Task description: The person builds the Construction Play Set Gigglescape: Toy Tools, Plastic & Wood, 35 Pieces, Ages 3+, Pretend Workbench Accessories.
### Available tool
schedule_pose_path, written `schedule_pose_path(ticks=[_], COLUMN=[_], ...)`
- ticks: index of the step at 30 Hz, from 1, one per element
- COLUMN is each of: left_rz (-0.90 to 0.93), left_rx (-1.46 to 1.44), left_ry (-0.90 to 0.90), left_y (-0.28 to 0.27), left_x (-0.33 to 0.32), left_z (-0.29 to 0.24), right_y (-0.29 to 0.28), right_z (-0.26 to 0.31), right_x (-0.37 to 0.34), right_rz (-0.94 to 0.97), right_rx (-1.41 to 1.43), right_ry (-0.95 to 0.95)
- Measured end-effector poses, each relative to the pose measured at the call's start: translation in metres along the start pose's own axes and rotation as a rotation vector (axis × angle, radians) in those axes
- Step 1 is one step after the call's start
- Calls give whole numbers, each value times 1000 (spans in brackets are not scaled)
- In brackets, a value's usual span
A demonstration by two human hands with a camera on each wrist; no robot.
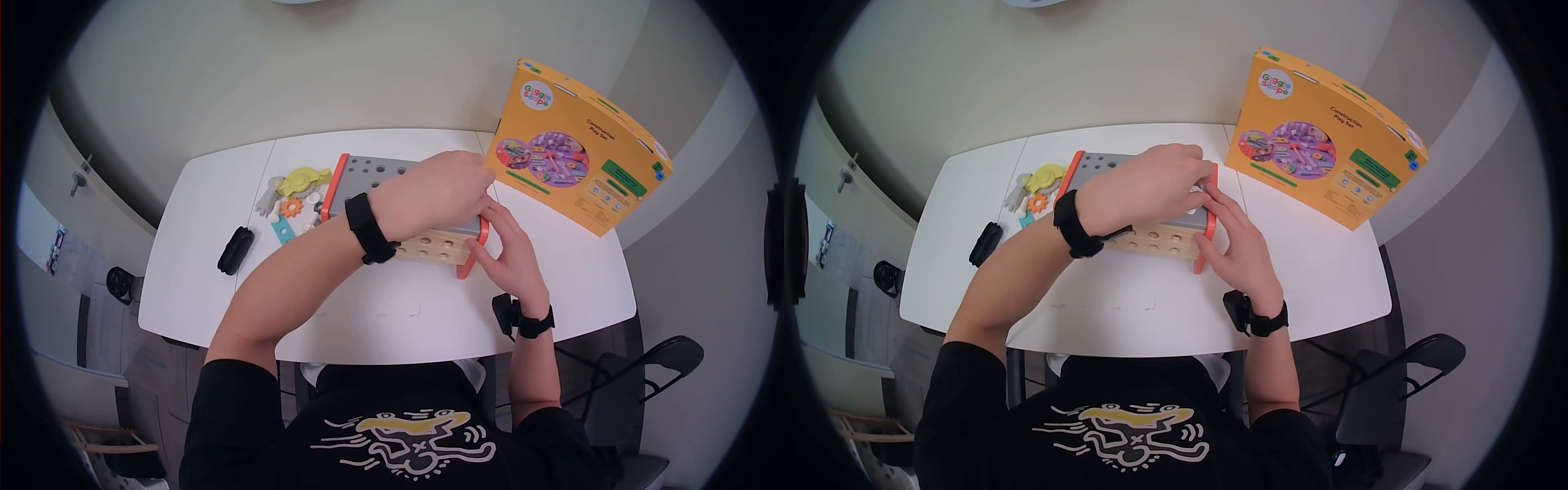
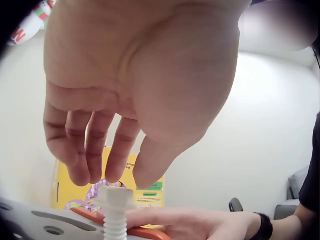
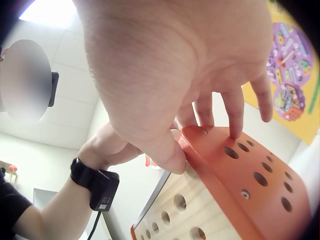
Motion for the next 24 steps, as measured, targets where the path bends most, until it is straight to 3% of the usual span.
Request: schedule_pose_path(ticks=[3, 9, 12, 16, 18, 19, 22, 24], left_rz=[135, 107, 190, 174, -7, -6, -22, 160], left_rx=[104, -57, -96, -151, -194, -193, 51, 138], left_ry=[-79, 73, -15, 45, 32, 33, -32, -117], left_y=[7, 15, 10, 7, 5, 4, 0, 7], left_x=[3, 4, 6, 6, 6, 4, 0, 0], left_z=[6, 11, 4, 0, 5, 2, -1, 4], right_y=[-1, 1, 0, 0, 0, 0, 0, 0], right_z=[2, -5, 0, 0, -2, -2, 0, 1], right_x=[1, -1, 0, 0, -1, 0, 1, 0], right_rz=[-7, 2, 16, 12, 1, -1, 4, 0], right_rx=[-10, -29, -14, 9, -2, -2, 0, -18], right_ry=[-16, 10, 17, 15, 6, 6, -11, -13])
Point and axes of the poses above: each hand's wrist, its own x-axis towards the middle knuckle, its own y-axis out of the palm, z = x × y, the point moved 5 cm from there along x, towards the middle knuckle
